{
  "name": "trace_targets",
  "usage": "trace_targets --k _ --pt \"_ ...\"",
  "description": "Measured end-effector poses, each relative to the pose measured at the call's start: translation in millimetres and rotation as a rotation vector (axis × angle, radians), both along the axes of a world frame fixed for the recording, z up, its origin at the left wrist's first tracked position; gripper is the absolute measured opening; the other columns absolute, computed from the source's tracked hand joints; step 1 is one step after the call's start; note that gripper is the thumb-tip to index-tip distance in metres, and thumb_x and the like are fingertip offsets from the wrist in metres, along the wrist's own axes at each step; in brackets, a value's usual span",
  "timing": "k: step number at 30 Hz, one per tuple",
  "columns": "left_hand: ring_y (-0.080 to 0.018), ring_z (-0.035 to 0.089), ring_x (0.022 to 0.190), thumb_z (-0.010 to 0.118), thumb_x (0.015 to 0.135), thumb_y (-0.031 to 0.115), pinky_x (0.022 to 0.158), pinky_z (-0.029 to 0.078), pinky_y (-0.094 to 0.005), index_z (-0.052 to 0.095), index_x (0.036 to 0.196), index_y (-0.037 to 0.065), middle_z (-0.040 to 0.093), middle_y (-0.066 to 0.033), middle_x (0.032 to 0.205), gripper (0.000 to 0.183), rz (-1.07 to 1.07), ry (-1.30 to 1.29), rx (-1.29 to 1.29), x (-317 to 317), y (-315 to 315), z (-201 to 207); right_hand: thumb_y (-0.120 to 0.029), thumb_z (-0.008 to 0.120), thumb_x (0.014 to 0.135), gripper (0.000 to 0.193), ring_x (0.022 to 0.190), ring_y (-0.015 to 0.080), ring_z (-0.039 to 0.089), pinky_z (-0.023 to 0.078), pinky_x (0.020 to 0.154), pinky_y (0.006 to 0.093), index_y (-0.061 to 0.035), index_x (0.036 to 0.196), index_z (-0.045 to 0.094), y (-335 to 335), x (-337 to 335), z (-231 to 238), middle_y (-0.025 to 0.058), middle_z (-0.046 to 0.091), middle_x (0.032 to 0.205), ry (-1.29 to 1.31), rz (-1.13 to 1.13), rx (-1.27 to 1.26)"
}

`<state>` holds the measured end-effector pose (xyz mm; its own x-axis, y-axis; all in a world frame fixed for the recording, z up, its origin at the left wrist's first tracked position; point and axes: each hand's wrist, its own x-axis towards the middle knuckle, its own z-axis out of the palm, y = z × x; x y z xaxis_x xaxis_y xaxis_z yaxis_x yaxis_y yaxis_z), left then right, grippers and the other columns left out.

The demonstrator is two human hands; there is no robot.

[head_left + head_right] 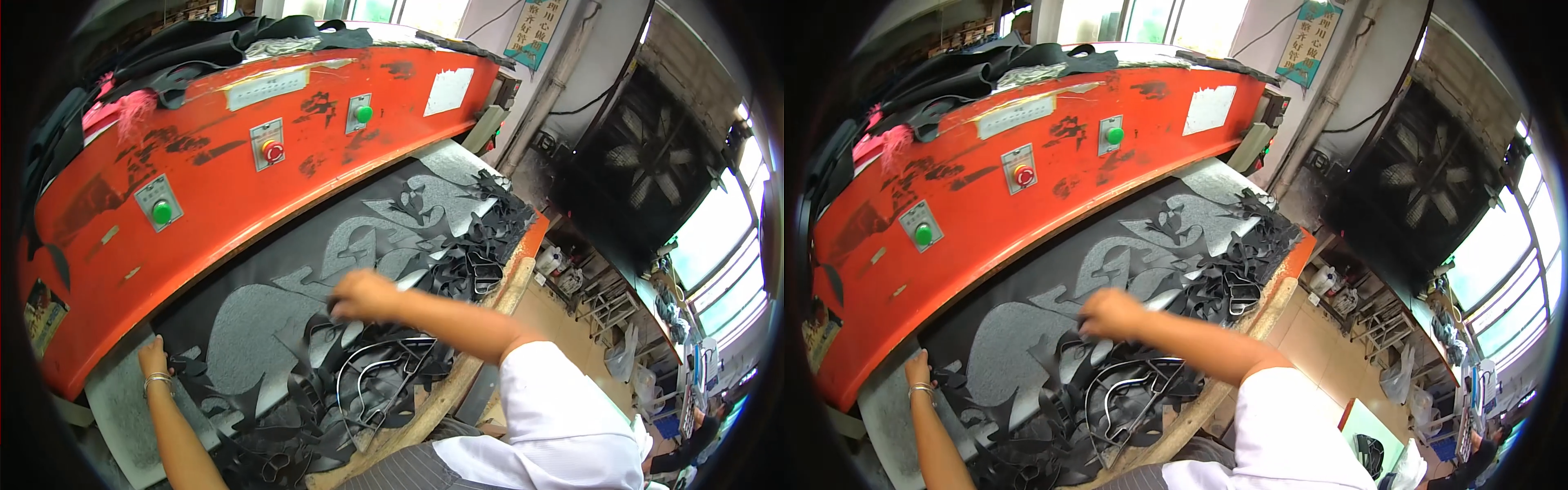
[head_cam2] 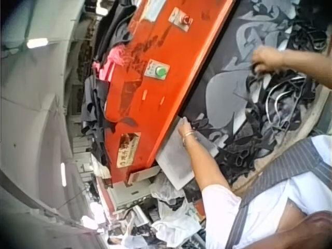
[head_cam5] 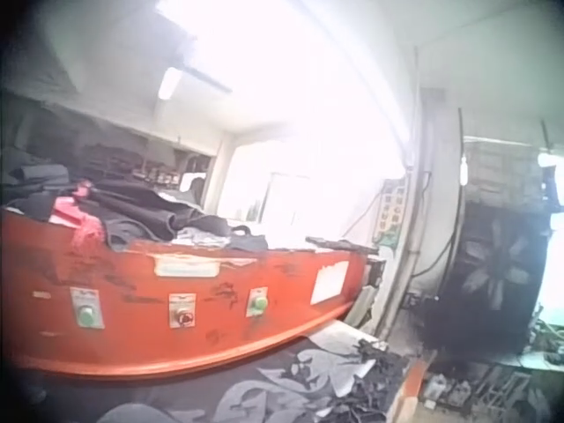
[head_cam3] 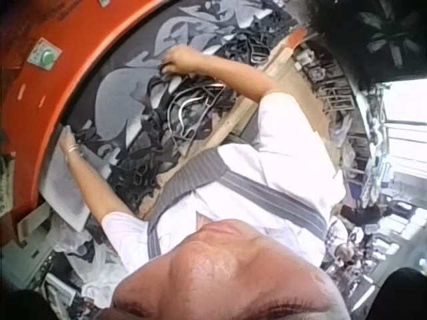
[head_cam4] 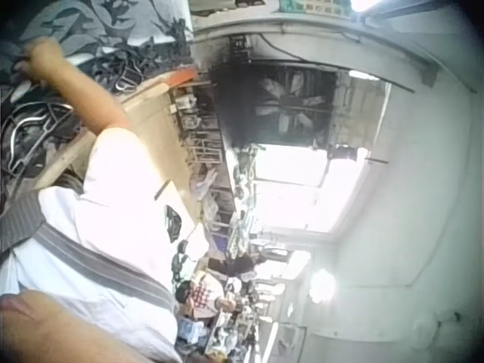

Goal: Operator uses a hydraulic press and metal dies to cut shoe components from a sheet of leather.

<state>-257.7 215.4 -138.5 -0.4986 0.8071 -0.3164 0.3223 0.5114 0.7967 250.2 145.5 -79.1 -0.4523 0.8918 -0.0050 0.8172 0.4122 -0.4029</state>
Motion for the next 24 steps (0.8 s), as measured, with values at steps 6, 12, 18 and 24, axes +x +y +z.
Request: trace_targets --k 6,12,18,24 --pt "-0.0347 0.062 0.089 0.068 0.08 0.027 0.088 0.046 -0.0437 0.059 0.097 -0.008 0.064 -0.0204 0.095 0.04 0.069 0.786 0.046 -15 20 -24 -0.03 0.068 0.081 0.027 0.094 0.0369 0.063 0.049 0.083 0.0453 -0.0056 0.092 0.07 120 221 -40 0.0187 0.067 0.095 0.077 -0.67 0.317" --pt "-0.034 0.057 0.115 0.078 0.071 0.016 0.096 0.043 -0.0388 0.051 0.123 -0.01 0.057 -0.0271 0.124 0.063 0.119 0.53 -0.012 13 6 0 -0.041 0.064 0.085 0.046 0.104 0.0384 0.062 0.047 0.092 0.0446 -0.0005 0.107 0.068 175 363 -50 0.0238 0.065 0.109 -0.169 -0.978 0.266" --pt "-0.0417 0.06 0.108 0.066 0.086 0.032 0.091 0.047 -0.0442 0.059 0.113 -0.007 0.062 -0.0285 0.113 0.048 0.139 0.976 -0.002 16 -32 -4 -0.058 0.061 0.084 0.07 0.125 0.036 0.05 0.041 0.101 0.0489 -0.0033 0.128 0.055 227 358 -33 0.0206 0.055 0.13 -0.258 -1.108 -0.041" --pt "-0.046 0.059 0.102 0.053 0.094 0.036 0.084 0.048 -0.0486 0.059 0.118 0.001 0.062 -0.0283 0.109 0.043 0.176 1.034 -0.046 85 -24 12 -0.053 0.07 0.079 0.07 0.121 0.0357 0.054 0.045 0.098 0.0431 0.0034 0.119 0.06 251 397 -48 0.0247 0.057 0.127 -0.195 -1.138 -0.065"
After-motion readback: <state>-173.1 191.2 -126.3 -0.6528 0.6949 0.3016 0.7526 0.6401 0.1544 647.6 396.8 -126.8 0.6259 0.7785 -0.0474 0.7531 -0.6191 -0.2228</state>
